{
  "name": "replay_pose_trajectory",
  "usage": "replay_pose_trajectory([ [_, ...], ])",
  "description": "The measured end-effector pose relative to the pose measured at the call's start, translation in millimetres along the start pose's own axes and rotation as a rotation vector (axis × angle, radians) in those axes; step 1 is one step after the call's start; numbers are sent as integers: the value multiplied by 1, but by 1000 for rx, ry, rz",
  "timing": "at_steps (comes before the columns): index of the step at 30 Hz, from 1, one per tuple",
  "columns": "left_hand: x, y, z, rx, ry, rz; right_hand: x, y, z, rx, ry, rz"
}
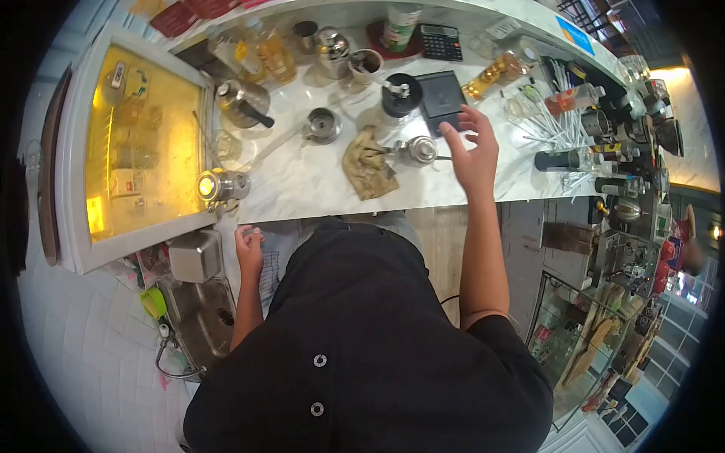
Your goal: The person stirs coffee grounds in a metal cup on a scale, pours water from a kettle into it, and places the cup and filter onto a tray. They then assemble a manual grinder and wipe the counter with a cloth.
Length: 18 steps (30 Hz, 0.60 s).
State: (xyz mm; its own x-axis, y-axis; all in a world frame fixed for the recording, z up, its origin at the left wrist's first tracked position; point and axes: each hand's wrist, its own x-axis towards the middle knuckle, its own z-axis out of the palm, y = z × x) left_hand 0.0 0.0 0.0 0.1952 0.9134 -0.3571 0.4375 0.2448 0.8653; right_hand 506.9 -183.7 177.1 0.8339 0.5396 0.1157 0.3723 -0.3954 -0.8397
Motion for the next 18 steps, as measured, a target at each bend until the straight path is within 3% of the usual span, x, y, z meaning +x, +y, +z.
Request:
replay_pose_trajectory([
  [2, 6, 1, 2, -7, -78, 8, 10, 14, 4, -136, 56, 118],
  [5, -13, 53, 88, 88, -131, 76, 65, 127, -14, -355, 33, -39],
  [6, -20, 56, 112, 61, -170, 117, 72, 135, -17, -443, -24, 34],
  [9, -36, 85, 165, 113, -203, 162, 92, 138, 5, -624, -189, 139],
  [18, -83, 125, 245, 80, -165, 147, 103, 150, 34, -742, -308, 107],
])
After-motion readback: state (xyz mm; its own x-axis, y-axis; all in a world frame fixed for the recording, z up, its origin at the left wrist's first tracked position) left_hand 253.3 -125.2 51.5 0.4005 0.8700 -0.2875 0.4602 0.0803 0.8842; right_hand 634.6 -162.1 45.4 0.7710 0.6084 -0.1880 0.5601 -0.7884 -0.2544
